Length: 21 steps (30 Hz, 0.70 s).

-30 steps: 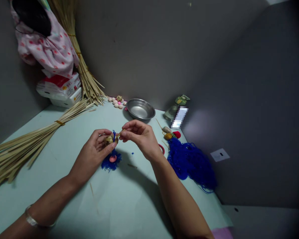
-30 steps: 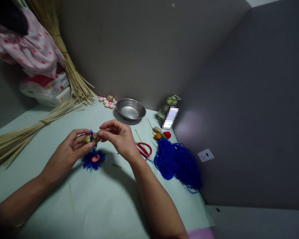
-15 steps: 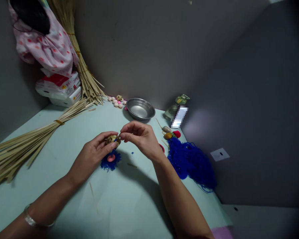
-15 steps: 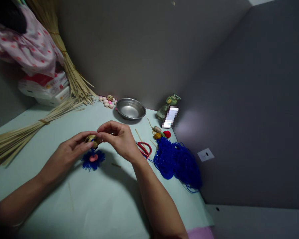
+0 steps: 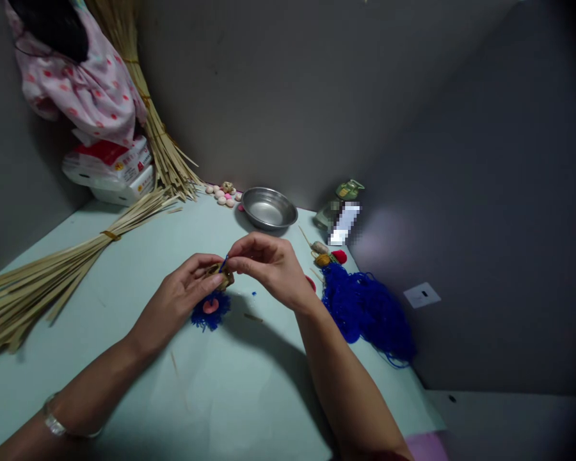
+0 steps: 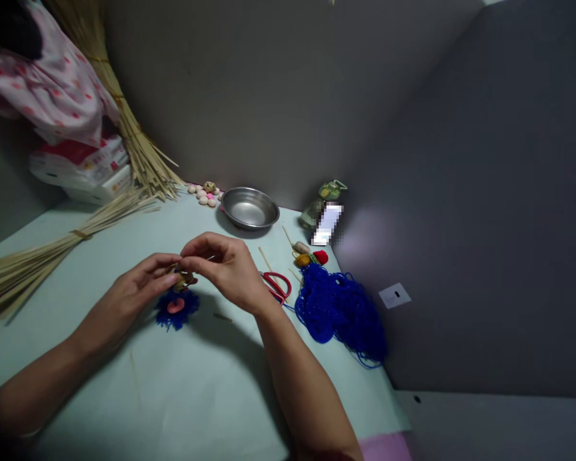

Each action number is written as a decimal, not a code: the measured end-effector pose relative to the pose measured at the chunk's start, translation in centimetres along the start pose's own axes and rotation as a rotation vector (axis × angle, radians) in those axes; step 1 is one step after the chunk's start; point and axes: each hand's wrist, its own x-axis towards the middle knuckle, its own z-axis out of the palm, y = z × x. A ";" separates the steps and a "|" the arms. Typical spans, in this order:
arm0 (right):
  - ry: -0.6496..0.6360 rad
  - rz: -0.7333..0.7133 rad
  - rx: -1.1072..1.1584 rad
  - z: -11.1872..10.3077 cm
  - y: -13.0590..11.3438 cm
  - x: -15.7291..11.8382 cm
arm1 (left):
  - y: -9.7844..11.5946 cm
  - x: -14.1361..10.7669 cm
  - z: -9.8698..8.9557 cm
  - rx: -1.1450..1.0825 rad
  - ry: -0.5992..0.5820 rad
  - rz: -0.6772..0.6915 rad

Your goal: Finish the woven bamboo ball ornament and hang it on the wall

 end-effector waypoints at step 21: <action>-0.022 0.038 -0.001 -0.6 0.5 0.2 | 0.5 -0.1 0.0 0.035 0.028 -0.015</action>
